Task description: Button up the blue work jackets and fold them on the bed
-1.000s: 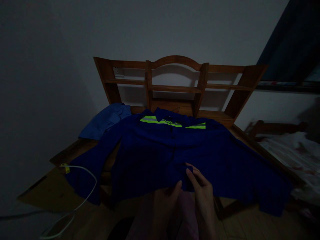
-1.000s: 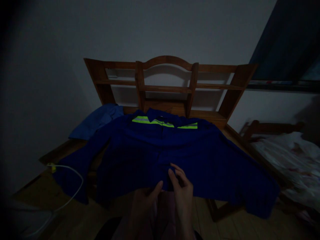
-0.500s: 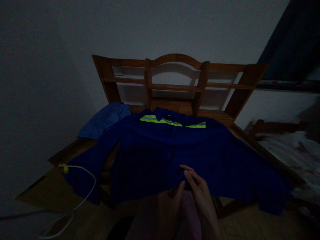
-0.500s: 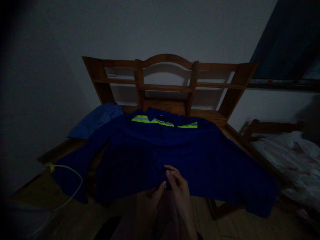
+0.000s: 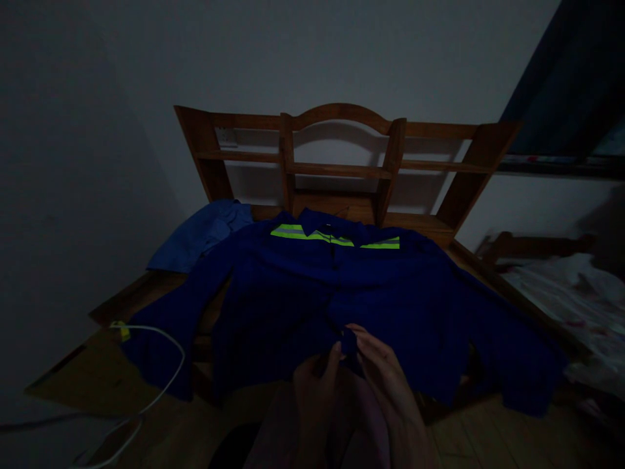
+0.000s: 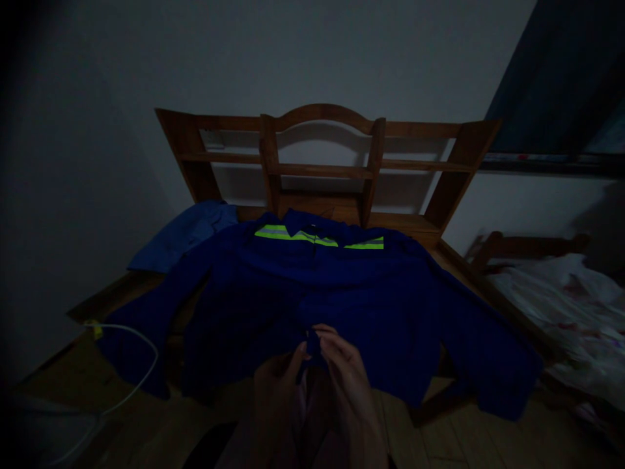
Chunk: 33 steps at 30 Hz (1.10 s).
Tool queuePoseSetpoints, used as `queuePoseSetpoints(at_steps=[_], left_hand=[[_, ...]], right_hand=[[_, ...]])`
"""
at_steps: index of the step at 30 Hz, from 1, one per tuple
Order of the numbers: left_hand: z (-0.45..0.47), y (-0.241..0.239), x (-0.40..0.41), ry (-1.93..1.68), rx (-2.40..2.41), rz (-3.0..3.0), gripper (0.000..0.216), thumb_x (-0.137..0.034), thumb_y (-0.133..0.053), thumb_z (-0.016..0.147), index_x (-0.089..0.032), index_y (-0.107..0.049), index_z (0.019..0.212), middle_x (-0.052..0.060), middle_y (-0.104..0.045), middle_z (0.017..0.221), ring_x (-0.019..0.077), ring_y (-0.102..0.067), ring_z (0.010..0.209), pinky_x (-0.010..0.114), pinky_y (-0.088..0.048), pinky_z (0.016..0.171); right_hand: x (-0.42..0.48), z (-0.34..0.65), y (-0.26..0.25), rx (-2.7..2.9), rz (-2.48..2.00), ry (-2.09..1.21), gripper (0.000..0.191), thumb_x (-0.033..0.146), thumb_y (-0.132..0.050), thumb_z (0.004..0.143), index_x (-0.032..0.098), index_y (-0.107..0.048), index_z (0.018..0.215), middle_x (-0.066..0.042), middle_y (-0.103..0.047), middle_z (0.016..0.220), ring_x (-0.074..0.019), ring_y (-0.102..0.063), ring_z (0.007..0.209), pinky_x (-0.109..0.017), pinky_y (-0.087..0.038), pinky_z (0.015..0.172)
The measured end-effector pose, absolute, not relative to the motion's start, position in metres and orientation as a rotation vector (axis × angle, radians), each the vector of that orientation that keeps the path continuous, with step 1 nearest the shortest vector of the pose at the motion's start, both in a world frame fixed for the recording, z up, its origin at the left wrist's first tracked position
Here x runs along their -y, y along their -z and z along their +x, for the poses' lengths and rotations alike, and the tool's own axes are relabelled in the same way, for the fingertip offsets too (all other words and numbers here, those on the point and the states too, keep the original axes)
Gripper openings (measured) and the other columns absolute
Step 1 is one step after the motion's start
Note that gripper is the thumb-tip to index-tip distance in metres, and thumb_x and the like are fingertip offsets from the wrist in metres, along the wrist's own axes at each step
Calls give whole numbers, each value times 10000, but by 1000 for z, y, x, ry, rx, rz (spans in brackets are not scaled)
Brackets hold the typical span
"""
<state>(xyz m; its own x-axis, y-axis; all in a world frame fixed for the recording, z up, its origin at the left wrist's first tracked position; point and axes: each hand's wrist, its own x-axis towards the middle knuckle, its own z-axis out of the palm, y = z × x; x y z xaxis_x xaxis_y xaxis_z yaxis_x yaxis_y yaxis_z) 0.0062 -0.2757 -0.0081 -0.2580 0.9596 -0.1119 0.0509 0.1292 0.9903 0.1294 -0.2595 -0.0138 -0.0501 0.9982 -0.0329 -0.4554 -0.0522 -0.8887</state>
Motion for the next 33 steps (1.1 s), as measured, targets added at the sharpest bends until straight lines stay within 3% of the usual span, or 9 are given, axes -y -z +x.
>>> queuePoseSetpoints(at_steps=[7, 15, 27, 33], left_hand=[[1, 21, 272, -1363, -1528, 1141, 350, -470, -580, 757, -146, -701, 814, 106, -686, 898, 233, -629, 865, 325, -462, 817], [-3, 23, 275, -1340, -1587, 1284, 296, -417, -576, 746, -159, -710, 691, 118, -678, 680, 241, -648, 670, 303, -490, 628], [-3, 21, 277, -1355, -1632, 1417, 263, -359, -550, 779, -158, -719, 798, 108, -694, 874, 251, -642, 860, 357, -468, 841], [7, 12, 281, -1279, -1594, 1180, 386, -489, -604, 727, -122, -706, 788, 118, -693, 862, 257, -641, 839, 327, -487, 775]], right_hand=[[261, 127, 0, 1203, -942, -1219, 157, 274, -618, 803, 196, -691, 918, -55, -558, 1092, -167, -530, 1034, -247, -406, 883], [261, 124, -6, 1303, -1077, -1068, 139, 297, -640, 776, 161, -623, 799, -28, -574, 838, -141, -566, 820, -236, -437, 736], [262, 122, -1, 1393, -1163, -821, 129, 291, -621, 794, 169, -581, 790, -17, -579, 805, -129, -551, 771, -241, -425, 710], [270, 121, -12, 1507, -1154, -593, 68, 229, -570, 830, 178, -569, 785, -22, -567, 825, -136, -544, 798, -254, -416, 728]])
